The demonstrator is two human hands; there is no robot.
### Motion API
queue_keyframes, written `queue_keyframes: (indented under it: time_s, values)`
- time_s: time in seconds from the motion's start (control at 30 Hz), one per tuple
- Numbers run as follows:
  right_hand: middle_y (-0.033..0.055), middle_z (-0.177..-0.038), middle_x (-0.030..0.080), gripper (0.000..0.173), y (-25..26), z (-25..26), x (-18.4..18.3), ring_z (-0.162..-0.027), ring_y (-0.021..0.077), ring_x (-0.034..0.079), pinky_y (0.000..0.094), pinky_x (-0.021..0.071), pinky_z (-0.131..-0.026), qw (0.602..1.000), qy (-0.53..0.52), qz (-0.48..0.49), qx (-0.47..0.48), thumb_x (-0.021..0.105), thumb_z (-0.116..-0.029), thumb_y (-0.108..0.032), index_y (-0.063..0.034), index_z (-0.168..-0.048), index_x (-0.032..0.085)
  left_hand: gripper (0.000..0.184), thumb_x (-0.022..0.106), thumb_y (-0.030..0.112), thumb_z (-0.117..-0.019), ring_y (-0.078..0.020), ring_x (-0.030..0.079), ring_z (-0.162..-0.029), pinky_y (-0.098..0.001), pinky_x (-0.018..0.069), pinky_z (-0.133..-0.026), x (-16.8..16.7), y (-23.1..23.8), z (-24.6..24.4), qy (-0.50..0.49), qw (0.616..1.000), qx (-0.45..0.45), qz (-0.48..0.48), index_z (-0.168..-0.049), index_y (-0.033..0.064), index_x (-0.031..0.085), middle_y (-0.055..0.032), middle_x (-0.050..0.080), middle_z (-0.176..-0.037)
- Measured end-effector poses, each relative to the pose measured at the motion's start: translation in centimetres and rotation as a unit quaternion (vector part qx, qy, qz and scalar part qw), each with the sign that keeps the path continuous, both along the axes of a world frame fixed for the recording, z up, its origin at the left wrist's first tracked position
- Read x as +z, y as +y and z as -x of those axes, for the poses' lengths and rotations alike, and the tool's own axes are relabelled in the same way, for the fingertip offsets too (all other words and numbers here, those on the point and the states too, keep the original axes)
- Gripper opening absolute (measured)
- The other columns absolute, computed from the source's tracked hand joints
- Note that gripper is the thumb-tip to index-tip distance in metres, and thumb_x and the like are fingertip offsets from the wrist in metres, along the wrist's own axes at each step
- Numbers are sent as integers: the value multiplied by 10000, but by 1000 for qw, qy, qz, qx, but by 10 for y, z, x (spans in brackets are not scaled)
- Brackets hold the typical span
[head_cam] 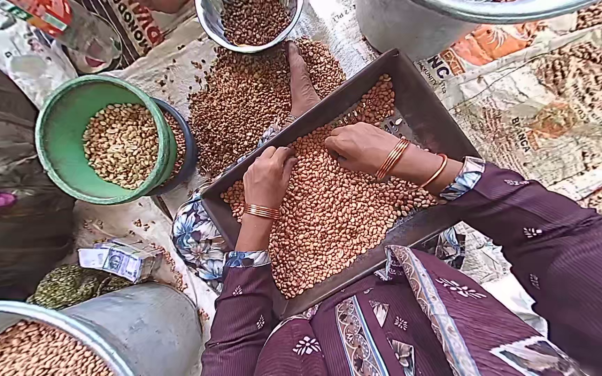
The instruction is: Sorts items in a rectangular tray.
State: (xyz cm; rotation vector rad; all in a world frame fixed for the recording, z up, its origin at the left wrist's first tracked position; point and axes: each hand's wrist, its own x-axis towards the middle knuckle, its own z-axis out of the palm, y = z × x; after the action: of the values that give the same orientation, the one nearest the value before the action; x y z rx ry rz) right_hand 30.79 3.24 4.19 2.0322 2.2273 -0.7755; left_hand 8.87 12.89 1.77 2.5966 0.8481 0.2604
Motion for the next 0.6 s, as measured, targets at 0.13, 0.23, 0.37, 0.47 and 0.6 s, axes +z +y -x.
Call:
queue_keyframes:
  time_s: [0.13, 0.23, 0.37, 0.47, 0.6]
  values:
    - [96, -918, 687, 63, 3, -9, 7, -875, 270, 671, 496, 523, -775, 994, 95, 20, -50, 674, -905, -100, -74, -948, 712, 232, 624, 246, -1034, -318, 704, -870, -500, 574, -749, -2, -1, 3, -40, 999, 9, 12, -1120, 50, 714, -154, 692, -979]
    - [63, -903, 685, 90, 11, -7, 19, -816, 217, 651, 466, 521, -741, 987, 143, 21, -63, 644, -939, -115, -100, -948, 732, 180, 595, 210, -1036, -54, 574, -699, -225, 480, -671, -3, 5, 13, -216, 958, 83, 168, -1059, 75, 710, -1, 652, -845]
    - [24, -908, 719, 126, 26, 13, 29, -755, 144, 654, 406, 551, -736, 977, 207, 20, -49, 648, -976, -113, -118, -1037, 758, 308, 279, 187, -1045, 8, 536, -573, -153, 458, -501, 5, 13, 32, -393, 811, 134, 412, -944, 198, 570, 119, 580, -746]
    - [46, -932, 724, 176, 42, 36, 22, -793, 159, 673, 402, 562, -783, 976, 214, -13, -29, 601, -1012, -106, -116, -1060, 771, 266, 401, 142, -1069, -12, 529, -606, -180, 441, -555, 5, 10, 48, -277, 898, 149, 306, -996, 105, 654, 62, 592, -764]
    - [128, -1024, 733, 214, 61, 61, 2, -999, 281, 695, 482, 535, -909, 978, 188, -85, 36, 592, -1002, -88, -98, -1072, 794, 173, 617, 179, -1020, -156, 594, -768, -319, 493, -738, 3, -5, 61, -116, 980, 113, 112, -1044, 51, 730, -82, 646, -876]
